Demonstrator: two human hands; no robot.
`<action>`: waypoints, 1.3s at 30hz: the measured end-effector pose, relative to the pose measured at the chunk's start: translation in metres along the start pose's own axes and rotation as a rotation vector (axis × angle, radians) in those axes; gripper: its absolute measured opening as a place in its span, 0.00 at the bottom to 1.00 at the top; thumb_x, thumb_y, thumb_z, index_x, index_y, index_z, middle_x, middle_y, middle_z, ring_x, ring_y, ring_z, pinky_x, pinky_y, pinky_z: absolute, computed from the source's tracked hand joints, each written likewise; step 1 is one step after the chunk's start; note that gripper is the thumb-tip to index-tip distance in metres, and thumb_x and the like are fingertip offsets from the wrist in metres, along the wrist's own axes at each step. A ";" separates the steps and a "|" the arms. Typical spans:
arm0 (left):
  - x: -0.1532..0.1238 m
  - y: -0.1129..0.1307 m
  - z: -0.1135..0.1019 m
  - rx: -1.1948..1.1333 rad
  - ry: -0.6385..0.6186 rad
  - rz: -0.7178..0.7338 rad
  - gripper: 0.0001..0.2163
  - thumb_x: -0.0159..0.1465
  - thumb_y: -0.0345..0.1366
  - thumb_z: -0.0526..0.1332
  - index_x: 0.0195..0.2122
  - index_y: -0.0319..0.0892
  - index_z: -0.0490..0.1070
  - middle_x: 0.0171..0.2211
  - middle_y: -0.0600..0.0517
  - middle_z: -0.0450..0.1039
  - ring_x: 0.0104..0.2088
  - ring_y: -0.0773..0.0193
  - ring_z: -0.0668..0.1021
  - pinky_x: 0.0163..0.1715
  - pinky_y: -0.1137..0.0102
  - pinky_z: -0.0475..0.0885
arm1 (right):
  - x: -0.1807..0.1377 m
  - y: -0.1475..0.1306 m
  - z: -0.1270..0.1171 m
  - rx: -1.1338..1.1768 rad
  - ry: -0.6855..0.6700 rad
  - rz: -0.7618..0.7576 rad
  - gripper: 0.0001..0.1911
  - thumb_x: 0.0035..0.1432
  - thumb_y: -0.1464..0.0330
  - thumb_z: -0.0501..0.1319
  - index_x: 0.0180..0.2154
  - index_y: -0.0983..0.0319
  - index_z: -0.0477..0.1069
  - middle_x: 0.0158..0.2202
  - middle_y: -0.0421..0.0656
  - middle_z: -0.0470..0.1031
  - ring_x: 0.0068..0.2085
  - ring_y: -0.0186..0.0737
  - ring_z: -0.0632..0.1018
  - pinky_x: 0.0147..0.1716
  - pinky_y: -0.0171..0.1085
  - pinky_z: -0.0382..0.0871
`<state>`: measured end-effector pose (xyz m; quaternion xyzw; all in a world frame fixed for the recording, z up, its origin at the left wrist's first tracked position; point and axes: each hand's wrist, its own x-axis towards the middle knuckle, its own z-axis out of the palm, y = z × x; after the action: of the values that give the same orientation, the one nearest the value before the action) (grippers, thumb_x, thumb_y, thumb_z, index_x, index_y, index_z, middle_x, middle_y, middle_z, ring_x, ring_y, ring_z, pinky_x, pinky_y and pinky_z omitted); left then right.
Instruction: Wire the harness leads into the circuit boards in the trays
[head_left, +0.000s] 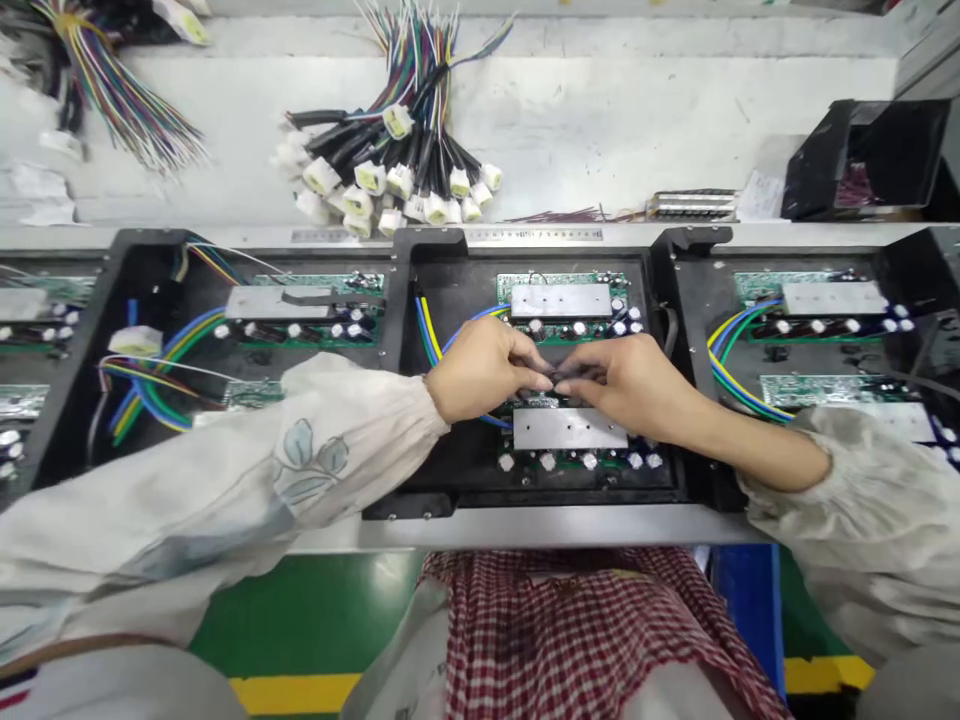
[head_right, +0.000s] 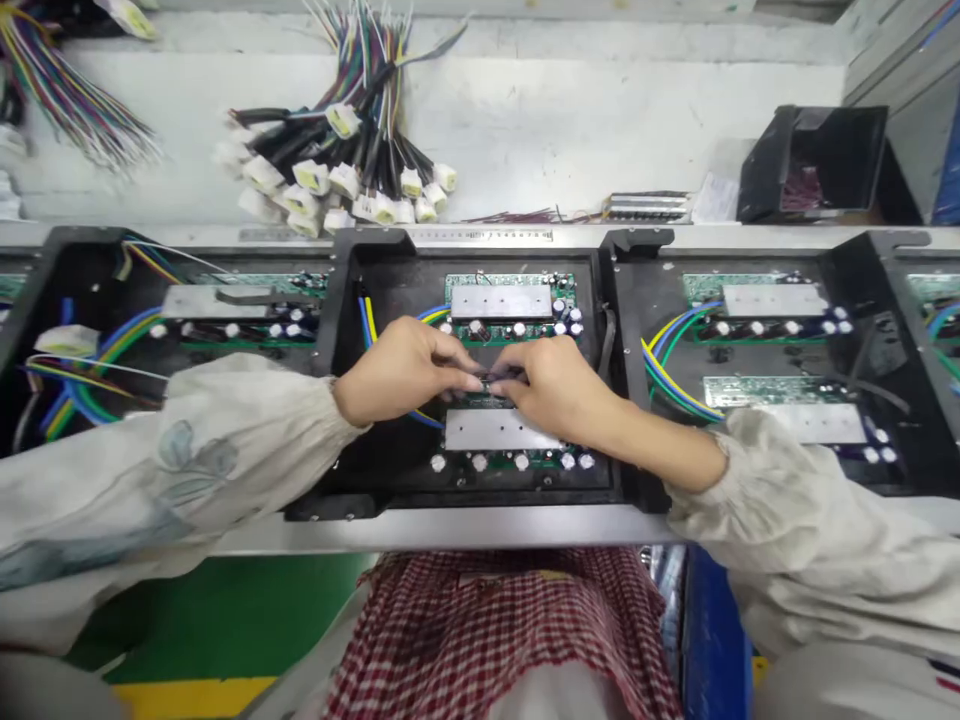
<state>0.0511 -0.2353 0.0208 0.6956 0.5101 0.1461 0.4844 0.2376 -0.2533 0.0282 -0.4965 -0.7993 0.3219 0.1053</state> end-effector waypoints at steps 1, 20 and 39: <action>-0.001 -0.003 0.002 0.000 0.000 -0.005 0.05 0.51 0.27 0.66 0.28 0.42 0.79 0.20 0.56 0.76 0.23 0.67 0.77 0.24 0.73 0.71 | 0.000 0.002 0.002 0.012 0.003 0.007 0.05 0.54 0.72 0.63 0.33 0.61 0.77 0.29 0.40 0.79 0.29 0.36 0.77 0.30 0.33 0.65; -0.007 -0.015 0.006 0.234 0.076 0.247 0.06 0.51 0.26 0.63 0.29 0.40 0.77 0.23 0.56 0.77 0.22 0.72 0.75 0.27 0.77 0.69 | 0.001 0.004 0.011 0.069 0.006 -0.032 0.02 0.52 0.72 0.63 0.30 0.62 0.75 0.27 0.38 0.77 0.26 0.33 0.74 0.27 0.33 0.63; -0.008 -0.012 0.008 0.338 -0.014 0.234 0.11 0.54 0.25 0.60 0.38 0.42 0.69 0.25 0.58 0.76 0.29 0.67 0.78 0.31 0.74 0.68 | 0.000 0.006 0.010 0.119 -0.020 0.001 0.02 0.53 0.71 0.63 0.31 0.62 0.75 0.28 0.39 0.78 0.28 0.35 0.76 0.29 0.33 0.65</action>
<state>0.0464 -0.2458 0.0093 0.8224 0.4398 0.1090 0.3439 0.2374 -0.2558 0.0169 -0.4866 -0.7794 0.3738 0.1263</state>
